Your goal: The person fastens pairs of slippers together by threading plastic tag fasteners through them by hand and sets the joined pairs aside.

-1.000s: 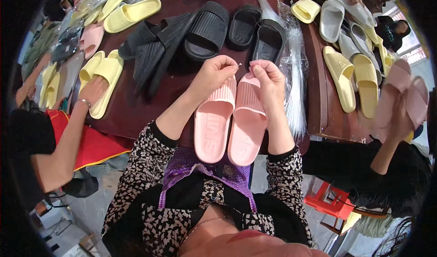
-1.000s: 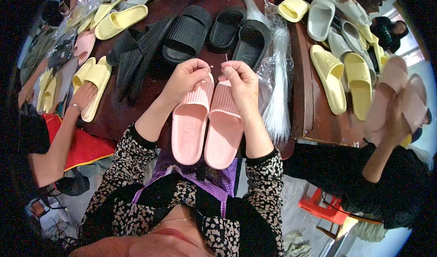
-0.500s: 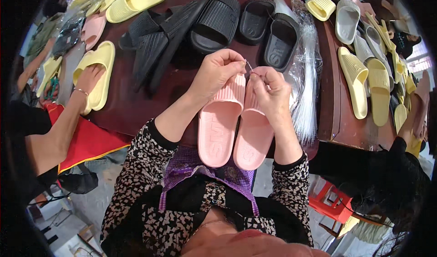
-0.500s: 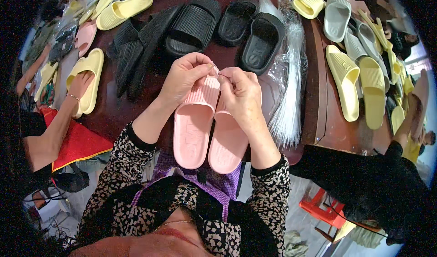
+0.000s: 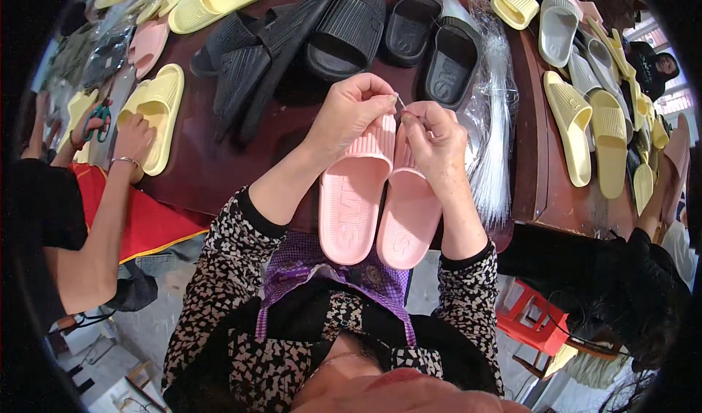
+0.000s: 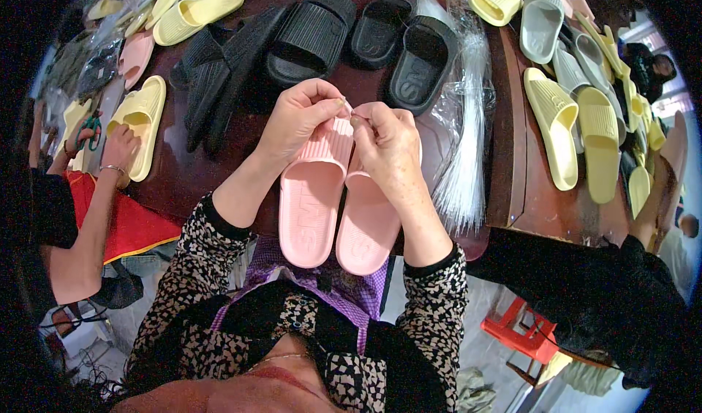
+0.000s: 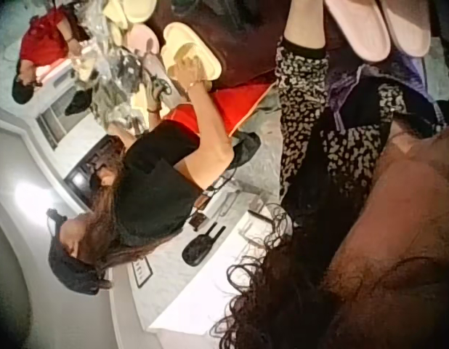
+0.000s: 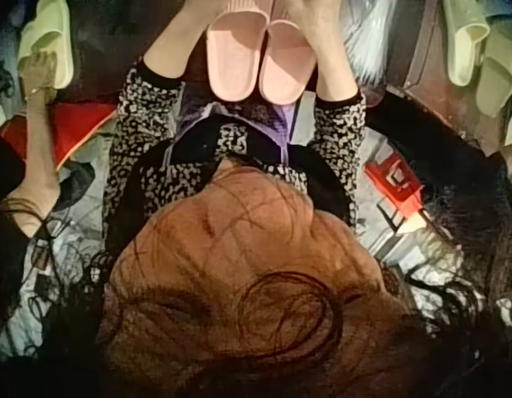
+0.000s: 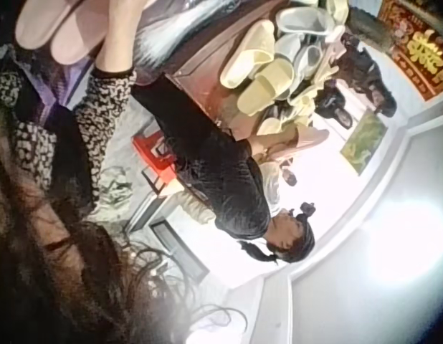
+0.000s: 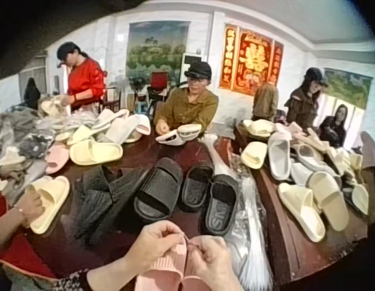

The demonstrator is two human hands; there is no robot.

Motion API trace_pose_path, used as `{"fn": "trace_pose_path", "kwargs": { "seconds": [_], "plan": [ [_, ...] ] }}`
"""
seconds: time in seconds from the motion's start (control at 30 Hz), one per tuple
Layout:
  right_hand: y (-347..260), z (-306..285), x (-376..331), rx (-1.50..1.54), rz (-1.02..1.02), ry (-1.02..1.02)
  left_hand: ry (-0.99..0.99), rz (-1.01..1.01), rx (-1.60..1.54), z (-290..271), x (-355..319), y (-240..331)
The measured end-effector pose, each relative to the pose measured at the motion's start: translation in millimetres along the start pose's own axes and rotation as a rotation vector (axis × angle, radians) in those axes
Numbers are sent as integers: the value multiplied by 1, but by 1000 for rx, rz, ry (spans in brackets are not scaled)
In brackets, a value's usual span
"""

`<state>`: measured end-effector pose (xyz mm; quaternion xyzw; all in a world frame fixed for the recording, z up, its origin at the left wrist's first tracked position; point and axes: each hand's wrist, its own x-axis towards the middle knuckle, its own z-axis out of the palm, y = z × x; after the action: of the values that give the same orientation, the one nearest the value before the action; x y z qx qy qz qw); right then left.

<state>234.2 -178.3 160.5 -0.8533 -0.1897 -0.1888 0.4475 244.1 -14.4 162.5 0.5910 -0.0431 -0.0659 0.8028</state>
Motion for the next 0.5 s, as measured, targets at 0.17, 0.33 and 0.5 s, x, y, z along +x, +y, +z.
{"fn": "trace_pose_path", "kwargs": {
  "seconds": [0.17, 0.33, 0.5],
  "plan": [
    [-1, 2, 0, 9, -13, 15, -25, -13, -17, -3, 1, -2],
    [-3, 1, -1, 20, -13, 15, -94, -38, -64, -9, 5, -5],
    [-3, 2, -2, 50, -38, 13, -170, -53, -69, -13, 5, -8]
  ]
}}
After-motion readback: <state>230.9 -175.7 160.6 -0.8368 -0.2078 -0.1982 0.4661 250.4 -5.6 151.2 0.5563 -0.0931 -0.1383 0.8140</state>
